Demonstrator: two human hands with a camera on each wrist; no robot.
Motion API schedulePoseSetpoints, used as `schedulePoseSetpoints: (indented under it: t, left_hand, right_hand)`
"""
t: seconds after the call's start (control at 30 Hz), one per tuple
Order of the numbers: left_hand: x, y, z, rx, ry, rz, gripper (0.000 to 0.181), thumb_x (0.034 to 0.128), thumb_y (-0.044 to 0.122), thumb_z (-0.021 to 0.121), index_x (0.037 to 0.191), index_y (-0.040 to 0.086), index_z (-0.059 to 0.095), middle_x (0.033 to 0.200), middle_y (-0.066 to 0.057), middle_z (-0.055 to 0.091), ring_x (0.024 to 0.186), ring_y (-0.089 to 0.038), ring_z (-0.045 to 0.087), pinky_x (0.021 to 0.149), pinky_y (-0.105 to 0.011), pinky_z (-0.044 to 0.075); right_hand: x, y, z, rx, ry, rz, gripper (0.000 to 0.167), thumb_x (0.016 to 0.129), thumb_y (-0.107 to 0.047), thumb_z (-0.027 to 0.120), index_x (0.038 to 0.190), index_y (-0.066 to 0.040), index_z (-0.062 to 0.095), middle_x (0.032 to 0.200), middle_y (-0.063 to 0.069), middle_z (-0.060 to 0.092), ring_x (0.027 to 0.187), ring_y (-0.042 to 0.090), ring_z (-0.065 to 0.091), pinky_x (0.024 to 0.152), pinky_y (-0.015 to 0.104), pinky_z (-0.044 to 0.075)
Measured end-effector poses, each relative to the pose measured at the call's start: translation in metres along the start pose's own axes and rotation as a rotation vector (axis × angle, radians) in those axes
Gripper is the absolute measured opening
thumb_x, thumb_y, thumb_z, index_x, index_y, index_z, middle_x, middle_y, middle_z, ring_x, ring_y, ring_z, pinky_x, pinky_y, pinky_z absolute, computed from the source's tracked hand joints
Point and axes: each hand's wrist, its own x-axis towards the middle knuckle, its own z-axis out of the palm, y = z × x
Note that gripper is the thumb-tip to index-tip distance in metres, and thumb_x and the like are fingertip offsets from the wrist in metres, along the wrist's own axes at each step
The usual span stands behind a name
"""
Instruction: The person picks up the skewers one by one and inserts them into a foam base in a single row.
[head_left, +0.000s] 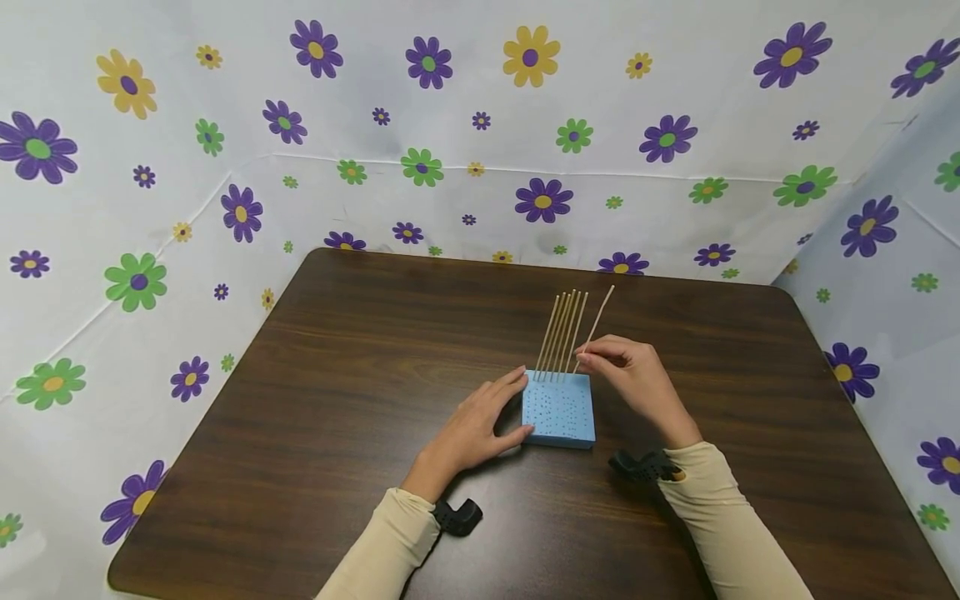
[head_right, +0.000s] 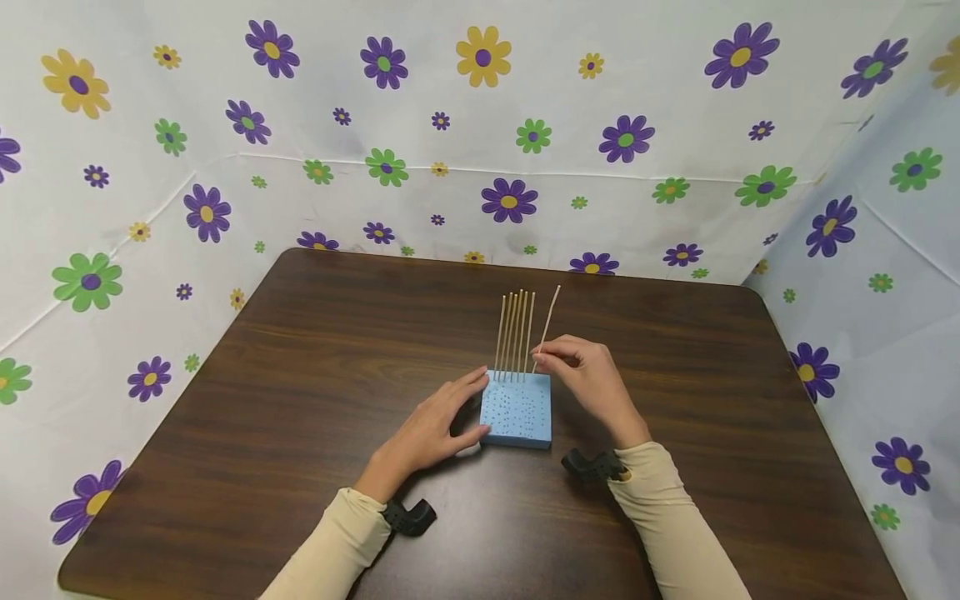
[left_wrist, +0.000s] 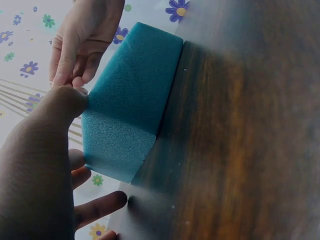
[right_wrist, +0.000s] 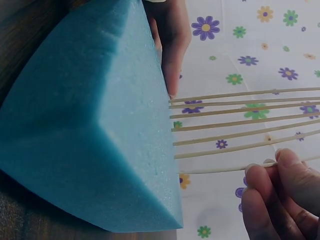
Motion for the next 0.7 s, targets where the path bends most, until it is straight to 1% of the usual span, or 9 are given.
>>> schedulePoseSetpoints:
  t: [0.17, 0.27, 0.4, 0.5, 0.7]
  left_hand:
    - [-0.0001, -0.0008, 0.0015, 0.002, 0.006, 0.003, 0.076, 0.1006, 0.049, 0.064, 0.164, 0.019, 0.035, 0.172, -0.001, 0.033, 0.145, -0.033, 0.049, 0.115, -0.057, 0.045]
    - [0.0005, -0.0015, 0.0023, 0.004, 0.011, 0.007, 0.077, 0.1003, 0.049, 0.065, 0.164, 0.018, 0.035, 0.171, -0.001, 0.034, 0.144, -0.031, 0.05, 0.115, -0.055, 0.045]
    - [0.001, -0.002, 0.0032, 0.006, 0.019, 0.012, 0.076, 0.1, 0.048, 0.065, 0.164, 0.018, 0.036, 0.171, -0.002, 0.035, 0.143, -0.031, 0.051, 0.114, -0.054, 0.046]
    - [0.0008, -0.002, 0.0034, 0.007, 0.017, 0.008, 0.076, 0.1, 0.048, 0.065, 0.164, 0.018, 0.036, 0.171, -0.002, 0.035, 0.144, -0.031, 0.05, 0.114, -0.055, 0.046]
    - [0.0004, -0.0014, 0.0029, 0.008, 0.024, 0.009, 0.076, 0.0998, 0.048, 0.065, 0.163, 0.019, 0.037, 0.171, 0.0, 0.034, 0.142, -0.03, 0.051, 0.111, -0.055, 0.049]
  right_hand:
    - [0.0, -0.0008, 0.0008, -0.013, -0.01, 0.001, 0.016, 0.101, -0.011, 0.068, 0.109, -0.004, 0.081, 0.101, 0.008, 0.079, 0.084, 0.019, 0.077, 0.074, 0.013, 0.056]
    - [0.0002, -0.0013, 0.0014, -0.022, -0.016, 0.004, 0.016, 0.101, -0.01, 0.068, 0.11, -0.006, 0.081, 0.101, 0.008, 0.08, 0.085, 0.023, 0.077, 0.074, 0.013, 0.056]
    - [0.0003, -0.0025, 0.002, -0.054, -0.025, 0.019, 0.015, 0.1, -0.011, 0.069, 0.109, -0.008, 0.081, 0.101, 0.006, 0.08, 0.085, 0.014, 0.076, 0.074, 0.013, 0.056]
    - [0.0006, -0.0041, 0.0024, -0.08, -0.032, 0.022, 0.014, 0.099, -0.011, 0.071, 0.108, -0.008, 0.081, 0.102, 0.006, 0.08, 0.084, 0.008, 0.073, 0.073, 0.014, 0.057]
    - [0.0013, -0.006, 0.0036, -0.104, -0.043, 0.006, 0.012, 0.097, -0.011, 0.073, 0.105, -0.008, 0.082, 0.099, 0.004, 0.08, 0.08, 0.008, 0.074, 0.071, 0.019, 0.058]
